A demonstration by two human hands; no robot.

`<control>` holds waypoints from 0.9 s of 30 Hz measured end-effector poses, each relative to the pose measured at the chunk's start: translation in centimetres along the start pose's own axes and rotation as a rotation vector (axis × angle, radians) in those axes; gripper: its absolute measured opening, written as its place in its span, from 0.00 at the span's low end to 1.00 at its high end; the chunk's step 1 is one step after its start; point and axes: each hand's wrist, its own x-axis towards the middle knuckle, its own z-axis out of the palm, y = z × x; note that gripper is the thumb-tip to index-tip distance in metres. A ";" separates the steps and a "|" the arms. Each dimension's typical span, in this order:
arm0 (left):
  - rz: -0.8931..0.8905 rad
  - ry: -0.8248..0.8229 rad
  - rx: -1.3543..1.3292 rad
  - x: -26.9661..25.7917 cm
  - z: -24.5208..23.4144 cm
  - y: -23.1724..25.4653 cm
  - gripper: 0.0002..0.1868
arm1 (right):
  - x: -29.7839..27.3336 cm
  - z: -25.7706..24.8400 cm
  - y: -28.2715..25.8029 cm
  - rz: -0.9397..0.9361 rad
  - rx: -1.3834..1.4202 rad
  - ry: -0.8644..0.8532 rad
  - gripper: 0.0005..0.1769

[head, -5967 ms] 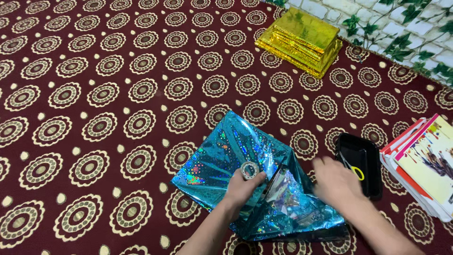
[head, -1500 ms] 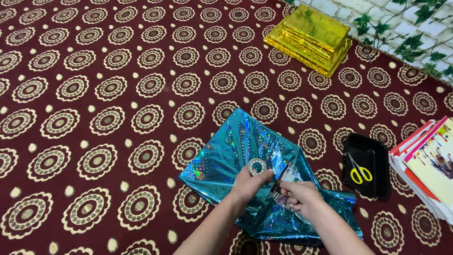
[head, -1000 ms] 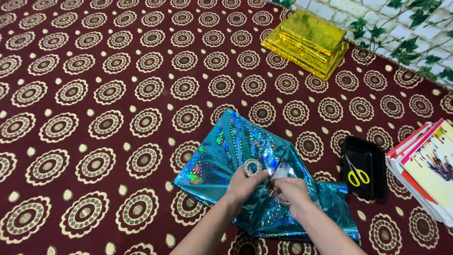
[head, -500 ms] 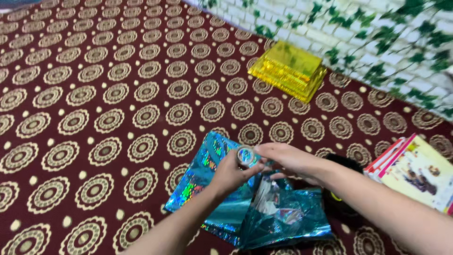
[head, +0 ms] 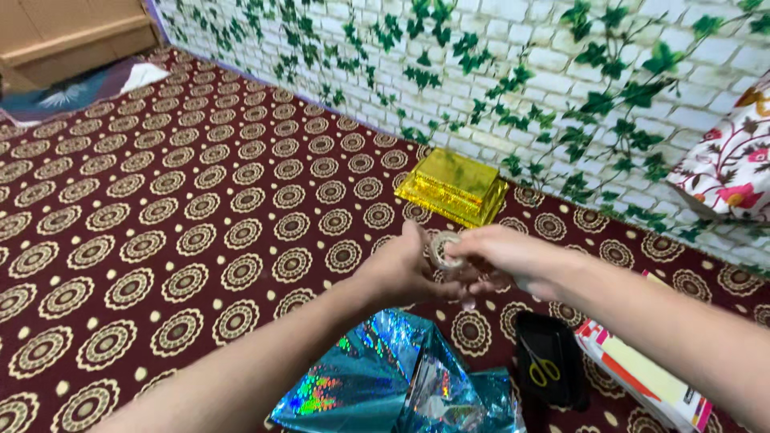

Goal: The person wraps a book in iridescent blue gift wrap, folds the edges, and secures them with clear tape. They then place the wrapped book aside and begin wrapping a second book in the same manner.

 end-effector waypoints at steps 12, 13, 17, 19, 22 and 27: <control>0.119 0.295 0.197 -2.5 13.1 0.9 0.11 | 2.9 -5.9 12.5 0.010 0.389 -0.027 0.09; 0.105 0.298 0.211 -1.9 14.2 0.7 0.11 | 3.5 -6.5 13.6 0.001 0.445 -0.030 0.09; 0.131 0.251 0.247 0.3 18.2 -0.6 0.13 | 5.1 -9.1 18.3 0.045 0.623 0.062 0.10; 0.182 0.200 0.271 1.1 19.6 -1.3 0.15 | 5.8 -10.0 20.6 0.009 0.650 0.054 0.10; 0.320 0.156 0.373 2.5 21.7 -2.7 0.18 | 6.6 -11.1 23.8 -0.017 0.672 0.099 0.11; 0.440 0.002 0.655 4.2 24.1 -5.6 0.17 | 8.1 -11.9 26.6 -0.053 0.674 0.148 0.09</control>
